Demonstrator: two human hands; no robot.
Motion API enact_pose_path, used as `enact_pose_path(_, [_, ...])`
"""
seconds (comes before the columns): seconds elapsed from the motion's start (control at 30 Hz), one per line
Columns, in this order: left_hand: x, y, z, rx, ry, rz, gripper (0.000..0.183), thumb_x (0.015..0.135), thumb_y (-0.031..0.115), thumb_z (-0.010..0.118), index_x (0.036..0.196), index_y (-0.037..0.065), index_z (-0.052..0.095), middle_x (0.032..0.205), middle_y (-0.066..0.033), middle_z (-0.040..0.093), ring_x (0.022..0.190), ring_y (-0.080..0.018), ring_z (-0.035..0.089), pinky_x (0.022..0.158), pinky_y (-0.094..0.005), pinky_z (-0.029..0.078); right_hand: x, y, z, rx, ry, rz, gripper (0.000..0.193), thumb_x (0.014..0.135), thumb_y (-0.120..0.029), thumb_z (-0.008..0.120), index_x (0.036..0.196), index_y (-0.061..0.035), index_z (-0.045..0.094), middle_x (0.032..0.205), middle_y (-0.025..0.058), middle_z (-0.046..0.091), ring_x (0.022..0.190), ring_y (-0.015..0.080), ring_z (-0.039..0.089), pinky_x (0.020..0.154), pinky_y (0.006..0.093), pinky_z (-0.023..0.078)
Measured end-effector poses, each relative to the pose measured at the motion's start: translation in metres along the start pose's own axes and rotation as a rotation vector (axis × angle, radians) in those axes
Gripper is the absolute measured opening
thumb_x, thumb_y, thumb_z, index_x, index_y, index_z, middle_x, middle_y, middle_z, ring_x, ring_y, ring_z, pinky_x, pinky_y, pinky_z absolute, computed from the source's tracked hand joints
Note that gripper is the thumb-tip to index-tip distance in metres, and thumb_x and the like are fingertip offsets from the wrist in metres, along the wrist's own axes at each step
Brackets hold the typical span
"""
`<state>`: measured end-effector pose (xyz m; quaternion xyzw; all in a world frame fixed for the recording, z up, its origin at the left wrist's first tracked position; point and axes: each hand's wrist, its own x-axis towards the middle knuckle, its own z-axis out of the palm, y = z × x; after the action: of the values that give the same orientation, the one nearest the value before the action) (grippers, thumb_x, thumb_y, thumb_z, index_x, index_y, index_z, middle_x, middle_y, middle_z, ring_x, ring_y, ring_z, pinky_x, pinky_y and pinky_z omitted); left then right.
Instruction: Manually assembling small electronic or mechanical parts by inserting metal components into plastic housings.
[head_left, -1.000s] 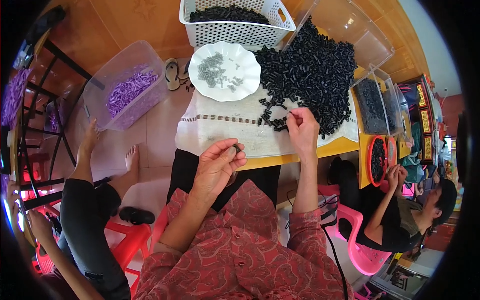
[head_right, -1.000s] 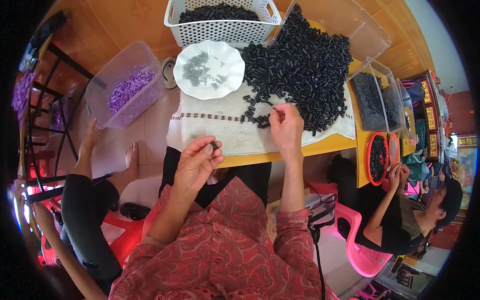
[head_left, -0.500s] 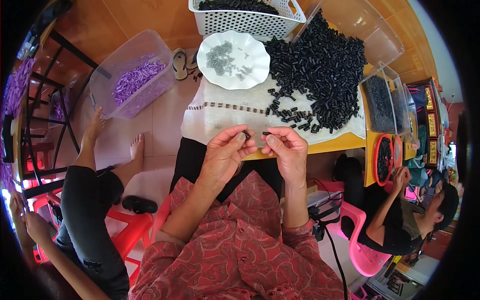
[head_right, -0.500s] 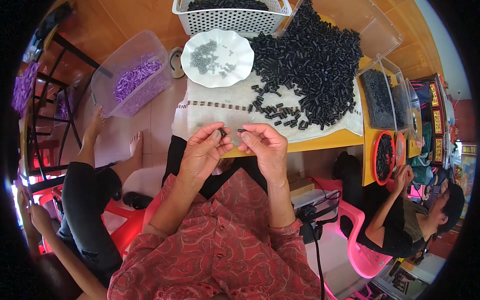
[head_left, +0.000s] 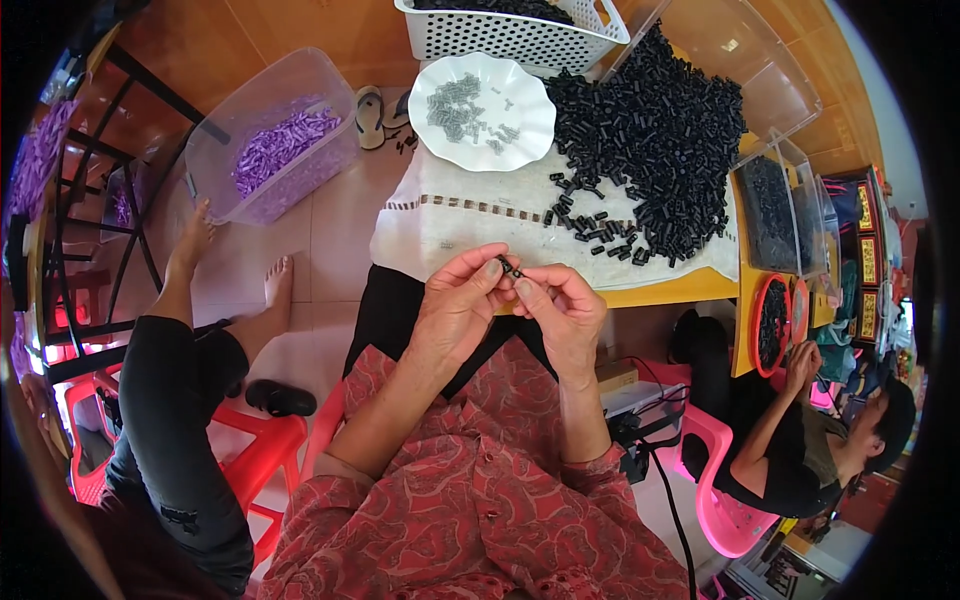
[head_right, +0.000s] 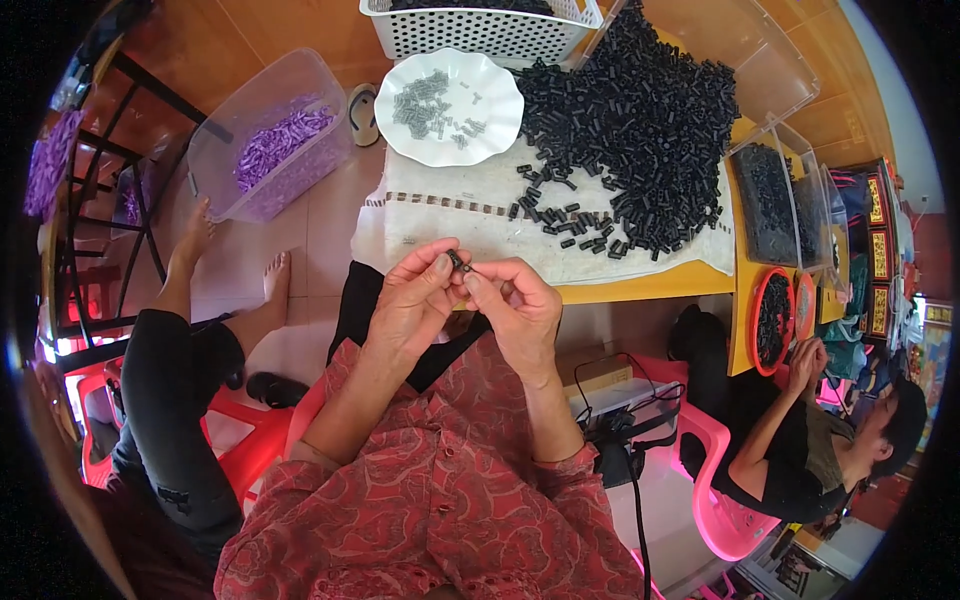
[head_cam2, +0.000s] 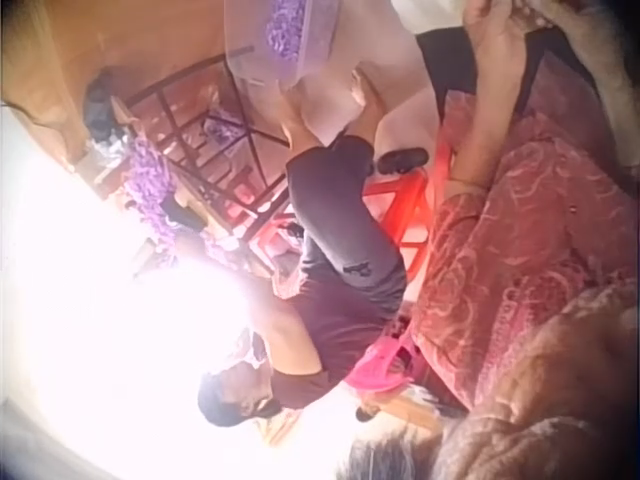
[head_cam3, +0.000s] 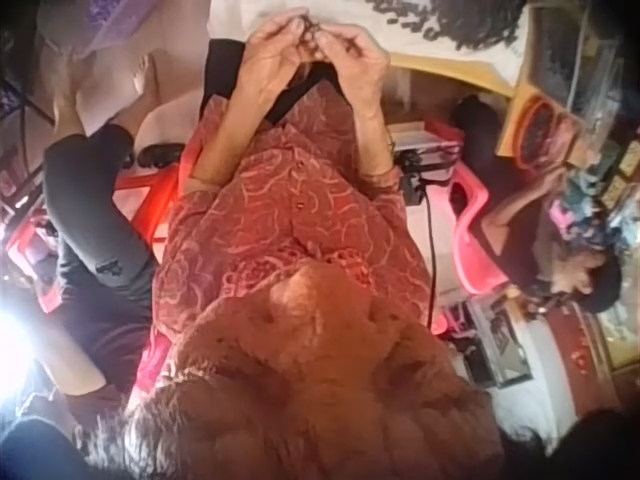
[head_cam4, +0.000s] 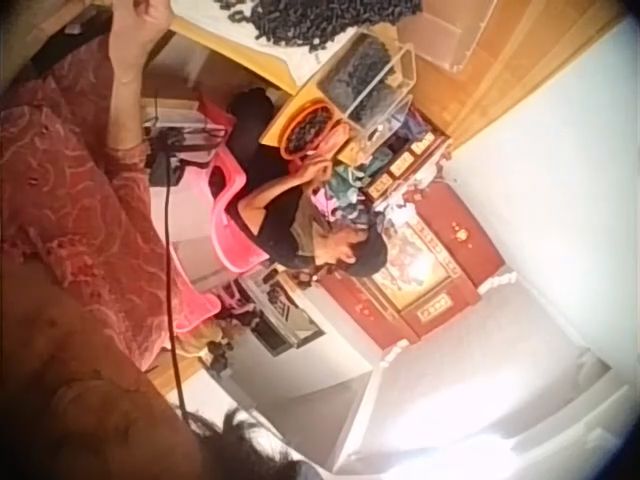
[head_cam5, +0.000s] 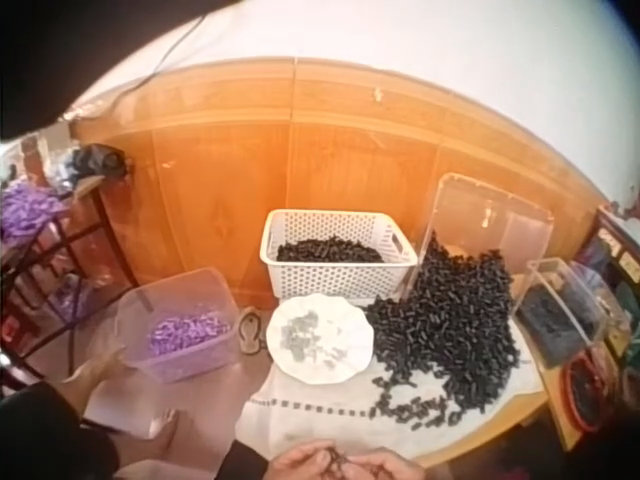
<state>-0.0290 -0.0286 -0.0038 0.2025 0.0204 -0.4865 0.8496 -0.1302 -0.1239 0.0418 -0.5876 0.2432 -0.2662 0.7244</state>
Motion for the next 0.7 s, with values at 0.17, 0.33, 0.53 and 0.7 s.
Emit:
enact_pose_path(0.17, [0.0005, -0.0011, -0.0022, -0.017, -0.014, 0.004, 0.024, 0.095, 0.006, 0.060, 0.118, 0.000, 0.063, 0.107, -0.0128, 0.067, 0.089, -0.0178, 0.064, 0.081, -0.0322, 0.054, 0.0010, 0.0021, 0.0028, -0.035, 0.005, -0.015, 0.013, 0.090, 0.003, 0.063, 0.104, 0.0055, 0.064, 0.093, 0.0085, 0.069, 0.078, 0.0080, 0.065, 0.068, 0.0209, 0.056])
enact_pose_path(0.33, [-0.0002, -0.0001, -0.0027, -0.026, -0.015, 0.000, 0.024, 0.095, 0.006, 0.060, 0.118, 0.000, 0.063, 0.106, -0.0120, 0.067, 0.091, -0.0182, 0.065, 0.081, -0.0328, 0.055, 0.0016, 0.0046, 0.0029, -0.071, 0.006, -0.013, 0.013, 0.090, 0.003, 0.064, 0.103, 0.0049, 0.064, 0.092, 0.0071, 0.069, 0.076, 0.0064, 0.064, 0.068, 0.0203, 0.056])
enact_pose_path(0.53, [-0.0003, -0.0009, -0.0023, -0.005, 0.001, 0.022, 0.023, 0.095, 0.007, 0.060, 0.117, 0.001, 0.063, 0.106, -0.0113, 0.068, 0.090, -0.0186, 0.065, 0.080, -0.0337, 0.055, 0.0009, 0.0061, 0.0044, -0.080, 0.006, -0.036, 0.012, 0.090, 0.003, 0.065, 0.101, 0.0047, 0.064, 0.092, 0.0071, 0.068, 0.076, 0.0066, 0.064, 0.066, 0.0203, 0.056])
enact_pose_path(0.7, [-0.0010, -0.0010, -0.0033, 0.029, -0.008, 0.034, 0.023, 0.095, 0.007, 0.060, 0.117, 0.002, 0.063, 0.106, -0.0105, 0.068, 0.089, -0.0187, 0.065, 0.076, -0.0352, 0.056, 0.0003, 0.0047, 0.0085, -0.075, 0.013, -0.055, 0.012, 0.088, 0.004, 0.066, 0.100, 0.0051, 0.064, 0.093, 0.0075, 0.067, 0.077, 0.0073, 0.064, 0.067, 0.0205, 0.056])
